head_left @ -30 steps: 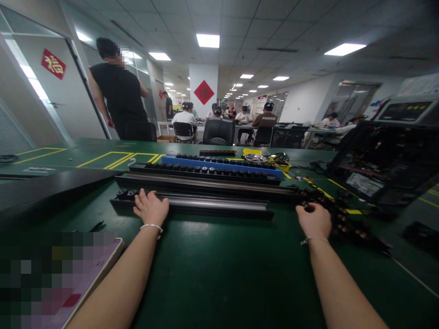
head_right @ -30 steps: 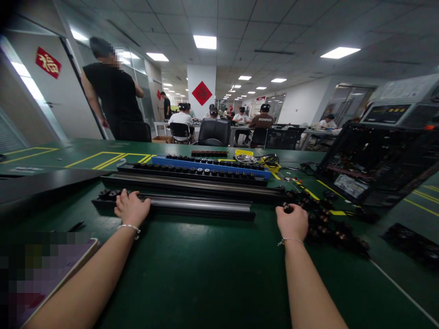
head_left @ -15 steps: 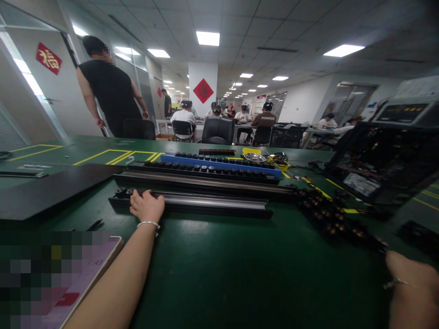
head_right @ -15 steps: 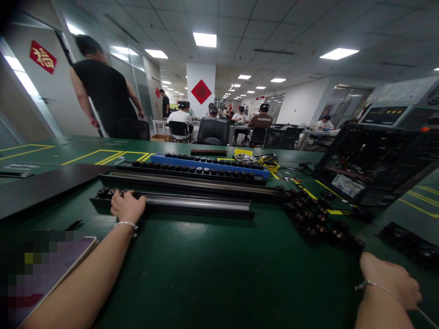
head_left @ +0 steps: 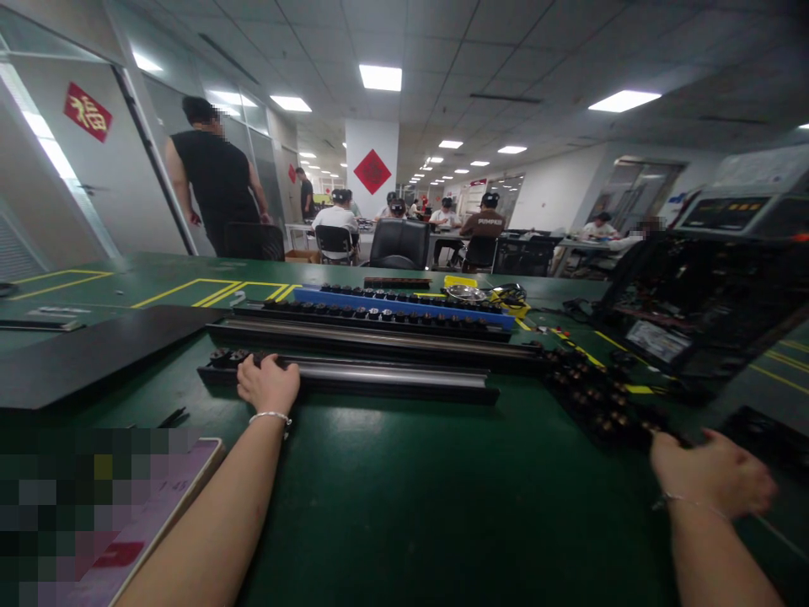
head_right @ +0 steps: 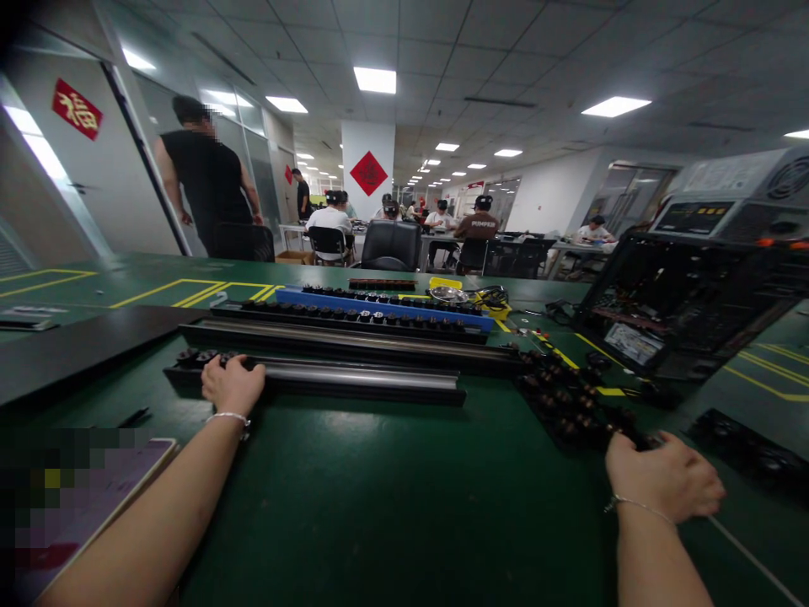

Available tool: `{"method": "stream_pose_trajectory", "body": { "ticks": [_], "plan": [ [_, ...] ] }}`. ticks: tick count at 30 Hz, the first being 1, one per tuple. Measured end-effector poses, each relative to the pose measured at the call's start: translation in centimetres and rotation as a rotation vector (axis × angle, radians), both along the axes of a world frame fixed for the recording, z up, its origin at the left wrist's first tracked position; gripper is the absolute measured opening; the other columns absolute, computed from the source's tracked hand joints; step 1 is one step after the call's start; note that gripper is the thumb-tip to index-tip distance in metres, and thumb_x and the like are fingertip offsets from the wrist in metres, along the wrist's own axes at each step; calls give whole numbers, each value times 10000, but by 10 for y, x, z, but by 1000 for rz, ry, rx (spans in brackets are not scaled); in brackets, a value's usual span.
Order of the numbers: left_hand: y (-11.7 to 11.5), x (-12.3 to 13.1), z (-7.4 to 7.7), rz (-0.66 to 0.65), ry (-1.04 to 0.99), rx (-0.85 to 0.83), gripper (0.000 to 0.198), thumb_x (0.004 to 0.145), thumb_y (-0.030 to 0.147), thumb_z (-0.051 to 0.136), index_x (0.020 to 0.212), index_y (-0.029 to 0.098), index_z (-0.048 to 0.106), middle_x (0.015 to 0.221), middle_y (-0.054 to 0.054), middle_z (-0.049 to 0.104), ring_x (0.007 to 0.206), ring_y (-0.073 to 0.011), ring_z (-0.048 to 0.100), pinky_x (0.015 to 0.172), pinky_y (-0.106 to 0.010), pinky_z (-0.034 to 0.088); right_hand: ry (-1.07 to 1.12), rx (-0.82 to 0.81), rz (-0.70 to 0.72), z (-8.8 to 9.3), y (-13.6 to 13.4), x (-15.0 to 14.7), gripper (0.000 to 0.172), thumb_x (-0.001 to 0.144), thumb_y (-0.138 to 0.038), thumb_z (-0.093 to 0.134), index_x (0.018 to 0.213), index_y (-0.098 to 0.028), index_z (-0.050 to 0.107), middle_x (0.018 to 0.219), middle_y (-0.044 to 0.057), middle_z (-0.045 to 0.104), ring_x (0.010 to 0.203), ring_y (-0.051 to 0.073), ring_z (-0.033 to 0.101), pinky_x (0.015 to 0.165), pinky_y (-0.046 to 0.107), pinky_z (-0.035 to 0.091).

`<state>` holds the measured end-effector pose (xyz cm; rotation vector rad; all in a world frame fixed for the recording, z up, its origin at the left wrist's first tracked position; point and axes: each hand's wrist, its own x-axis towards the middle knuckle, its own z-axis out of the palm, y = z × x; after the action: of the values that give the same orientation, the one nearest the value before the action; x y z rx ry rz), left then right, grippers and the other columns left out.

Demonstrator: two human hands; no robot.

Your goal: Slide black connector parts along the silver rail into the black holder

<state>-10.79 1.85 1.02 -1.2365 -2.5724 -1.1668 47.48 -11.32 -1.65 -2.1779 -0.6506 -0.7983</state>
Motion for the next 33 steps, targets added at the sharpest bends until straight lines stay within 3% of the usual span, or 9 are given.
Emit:
{"method": "stream_pose_trajectory", "body": {
  "ticks": [1, 3, 6, 10, 12, 14, 16, 26, 33],
  "plan": [
    [0, 0, 0, -2, -4, 2, 410, 713, 333, 502, 1073, 157, 590, 1353, -154, 358, 1286, -319, 264, 1023, -488, 247, -6, -1, 23, 5, 6, -18, 481, 694, -386, 483, 1102, -151, 580, 1077, 247, 494, 1082, 379, 404, 797, 529, 304],
    [1, 1, 0, -5, -6, 5, 408, 712, 325, 504, 1073, 160, 598, 1343, -148, 367, 1282, -315, 271, 1024, -481, 247, -123, -80, 241, 13, 17, -54, 446, 698, -331, 474, 1069, -111, 586, 1008, 207, 544, 1028, 329, 457, 853, 470, 334],
    [2, 2, -2, -7, -8, 13, 401, 711, 321, 504, 1065, 165, 610, 1332, -144, 374, 1281, -310, 271, 1027, -470, 246, -262, -213, 547, 16, 35, -105, 420, 709, -288, 448, 1077, -125, 568, 1077, 147, 533, 1072, 285, 444, 916, 425, 334],
    [3, 5, -4, -13, -2, 18, 381, 716, 328, 498, 1043, 179, 629, 1320, -140, 384, 1277, -310, 272, 1021, -464, 256, -116, -305, 812, 8, 62, -156, 391, 761, -321, 399, 1068, -154, 576, 1129, 117, 522, 1071, 229, 454, 932, 358, 342],
    [3, 7, -4, -16, 4, 21, 373, 719, 327, 497, 1036, 184, 634, 1311, -138, 391, 1271, -309, 280, 1018, -457, 263, 147, -277, 802, 5, 77, -174, 407, 783, -348, 359, 1048, -141, 588, 1107, 124, 543, 1023, 213, 489, 876, 321, 377],
    [2, 8, -4, -17, 5, 25, 364, 721, 320, 499, 1031, 188, 636, 1307, -133, 393, 1268, -304, 283, 1016, -452, 269, 439, -282, 704, 6, 90, -189, 428, 801, -369, 308, 1011, -157, 615, 1037, 113, 588, 931, 210, 528, 789, 312, 402],
    [2, 9, -5, -13, 0, 20, 357, 719, 316, 503, 1029, 194, 633, 1310, -129, 388, 1274, -303, 276, 1012, -455, 273, 587, -294, 649, 8, 98, -199, 441, 808, -382, 286, 993, -181, 632, 1018, 100, 609, 876, 209, 542, 729, 305, 397],
    [3, 8, -7, -29, 27, -39, 379, 724, 343, 492, 1051, 203, 625, 1325, -132, 398, 1299, -326, 234, 1024, -491, 239, 578, -261, 753, 8, 94, -204, 374, 800, -357, 326, 913, -188, 640, 1001, 67, 620, 912, 198, 531, 764, 276, 371],
    [-1, 15, -5, -66, 38, -51, 386, 727, 339, 479, 1058, 210, 632, 1319, -142, 399, 1310, -319, 218, 1032, -487, 226, 576, -290, 733, 13, 92, -208, 375, 808, -366, 324, 914, -184, 634, 976, 79, 612, 879, 197, 532, 735, 284, 378]
  ]
}}
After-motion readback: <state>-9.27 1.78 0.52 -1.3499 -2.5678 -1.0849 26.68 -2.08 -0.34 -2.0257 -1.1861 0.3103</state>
